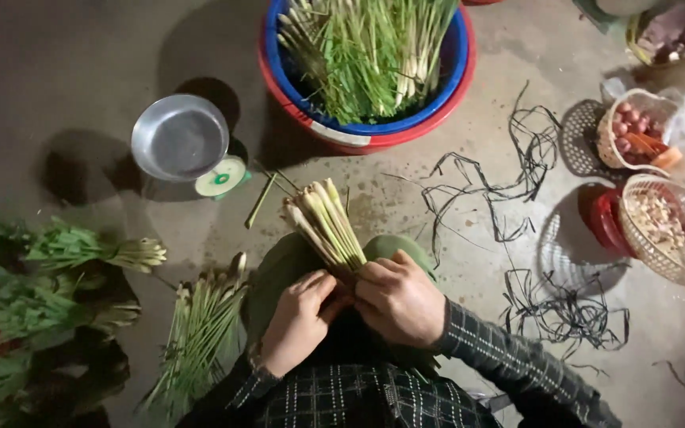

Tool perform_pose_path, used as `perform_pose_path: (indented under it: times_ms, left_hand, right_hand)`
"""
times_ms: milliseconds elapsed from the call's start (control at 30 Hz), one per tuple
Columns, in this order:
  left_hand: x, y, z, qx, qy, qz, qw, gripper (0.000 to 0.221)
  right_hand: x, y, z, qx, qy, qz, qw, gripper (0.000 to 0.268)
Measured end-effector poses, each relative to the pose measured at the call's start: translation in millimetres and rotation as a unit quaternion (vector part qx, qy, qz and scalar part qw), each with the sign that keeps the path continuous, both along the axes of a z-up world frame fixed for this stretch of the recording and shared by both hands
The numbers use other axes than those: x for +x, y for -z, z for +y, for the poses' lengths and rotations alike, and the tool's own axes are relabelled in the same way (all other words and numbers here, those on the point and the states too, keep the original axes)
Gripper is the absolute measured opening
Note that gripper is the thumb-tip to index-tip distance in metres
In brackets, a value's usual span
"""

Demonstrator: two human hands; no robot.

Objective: Sorting, weighing, and bundling lemongrass stalks using thin strips and scissors.

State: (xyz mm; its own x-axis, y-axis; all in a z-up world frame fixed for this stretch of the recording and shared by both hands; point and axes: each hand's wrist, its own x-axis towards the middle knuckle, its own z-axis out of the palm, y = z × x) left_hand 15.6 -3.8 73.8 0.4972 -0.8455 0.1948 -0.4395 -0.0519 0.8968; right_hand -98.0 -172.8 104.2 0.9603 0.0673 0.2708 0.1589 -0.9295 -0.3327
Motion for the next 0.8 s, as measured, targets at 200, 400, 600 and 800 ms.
perform_pose_path:
  times_ms: [200,400,600,800]
  left_hand:
    - [3.7,26.3,10.8,0.062,-0.040,-0.107,0.991,0.019]
    - [6.6,37.0,13.6,0.108,-0.031,-0.189,0.976,0.017]
    - [11.7,17.5,9.3,0.041,0.051,-0.115,0.991,0.007]
    - [10.5,32.2,-2.3,-0.077,0.072,-0.098,0.990,0.021]
  right_hand:
    - [-0.7,18.2,-19.9,0.071,-0.004,0.019,0.997,0.006]
    - [-7.7,29.3,-26.5,0.123,0.019,0.033,0.992,0.005]
    - [-8.6,27.5,-26.1,0.136,0.073,0.021,0.988,0.006]
    - [-6.4,24.7,-24.3,0.178,0.058,0.030,0.982,0.008]
